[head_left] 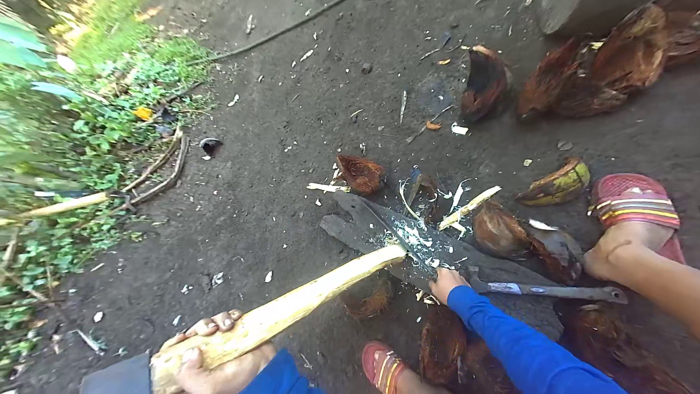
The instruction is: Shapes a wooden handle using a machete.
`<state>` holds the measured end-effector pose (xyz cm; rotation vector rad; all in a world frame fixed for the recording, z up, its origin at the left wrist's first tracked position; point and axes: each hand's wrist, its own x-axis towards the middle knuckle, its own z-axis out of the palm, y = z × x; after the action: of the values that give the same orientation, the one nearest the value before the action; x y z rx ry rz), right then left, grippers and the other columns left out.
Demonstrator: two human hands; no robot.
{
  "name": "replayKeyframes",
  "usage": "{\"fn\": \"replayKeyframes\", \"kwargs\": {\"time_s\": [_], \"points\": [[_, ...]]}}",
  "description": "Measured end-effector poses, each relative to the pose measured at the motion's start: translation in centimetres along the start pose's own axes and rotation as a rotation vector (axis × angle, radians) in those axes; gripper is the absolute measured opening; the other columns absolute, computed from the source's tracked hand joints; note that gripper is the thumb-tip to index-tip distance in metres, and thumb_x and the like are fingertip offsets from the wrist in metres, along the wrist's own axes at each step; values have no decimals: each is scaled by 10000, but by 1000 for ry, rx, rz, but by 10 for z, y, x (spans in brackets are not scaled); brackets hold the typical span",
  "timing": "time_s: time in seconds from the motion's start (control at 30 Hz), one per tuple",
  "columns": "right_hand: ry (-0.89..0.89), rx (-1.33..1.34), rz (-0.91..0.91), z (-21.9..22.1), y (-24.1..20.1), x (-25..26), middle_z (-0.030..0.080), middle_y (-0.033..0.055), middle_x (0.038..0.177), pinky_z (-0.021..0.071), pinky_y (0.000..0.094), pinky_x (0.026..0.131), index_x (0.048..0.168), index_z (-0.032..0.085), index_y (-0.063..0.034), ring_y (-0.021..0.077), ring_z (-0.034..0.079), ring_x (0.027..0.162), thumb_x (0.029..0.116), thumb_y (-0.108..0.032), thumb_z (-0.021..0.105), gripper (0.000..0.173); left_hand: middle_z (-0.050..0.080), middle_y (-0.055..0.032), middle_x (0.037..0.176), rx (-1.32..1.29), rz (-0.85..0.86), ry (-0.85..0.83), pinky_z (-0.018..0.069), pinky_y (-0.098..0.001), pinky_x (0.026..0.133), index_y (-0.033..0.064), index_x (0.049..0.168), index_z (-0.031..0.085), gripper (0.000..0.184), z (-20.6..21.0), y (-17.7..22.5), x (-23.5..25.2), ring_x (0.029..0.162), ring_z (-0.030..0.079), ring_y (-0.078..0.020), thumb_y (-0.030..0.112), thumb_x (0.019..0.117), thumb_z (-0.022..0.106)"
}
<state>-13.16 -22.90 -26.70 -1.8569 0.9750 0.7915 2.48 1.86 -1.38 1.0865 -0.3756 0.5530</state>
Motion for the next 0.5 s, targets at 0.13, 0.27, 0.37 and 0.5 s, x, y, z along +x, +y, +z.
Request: {"fn": "replayKeyframes", "kwargs": {"time_s": [0.13, 0.27, 0.37, 0.5], "points": [[-19, 43, -27, -1, -1, -11, 675, 210, 1303, 491, 590, 1050, 1377, 618, -57, 368, 632, 1261, 994, -360, 593, 489, 632, -7, 723, 5, -6, 2, 589, -291, 590, 83, 1007, 491, 350, 0, 2, -2, 625, 659, -147, 185, 1056, 160], [-48, 38, -99, 9, -22, -43, 698, 191, 1264, 511, 583, 1022, 1423, 585, -90, 360, 664, 1209, 1004, -371, 576, 504, 625, -15, 728, 24, -18, 18, 590, -292, 591, 75, 1009, 476, 344, 5, 1, 2, 629, 657, -149, 162, 1051, 146], [-55, -18, -150, 7, -38, -50, 702, 183, 1254, 523, 586, 998, 1473, 542, -132, 359, 672, 1195, 1013, -392, 562, 529, 618, -32, 740, 51, -10, 28, 586, -299, 591, 59, 1019, 475, 323, 10, -3, 7, 630, 647, -159, 123, 1040, 160], [-7, -35, -110, 4, -21, -20, 687, 202, 1287, 503, 612, 1017, 1453, 567, -120, 381, 654, 1223, 1000, -385, 585, 525, 615, -30, 729, 65, -32, 33, 588, -307, 594, 60, 1042, 468, 288, 19, -8, 14, 624, 648, -163, 94, 1021, 183]]}}
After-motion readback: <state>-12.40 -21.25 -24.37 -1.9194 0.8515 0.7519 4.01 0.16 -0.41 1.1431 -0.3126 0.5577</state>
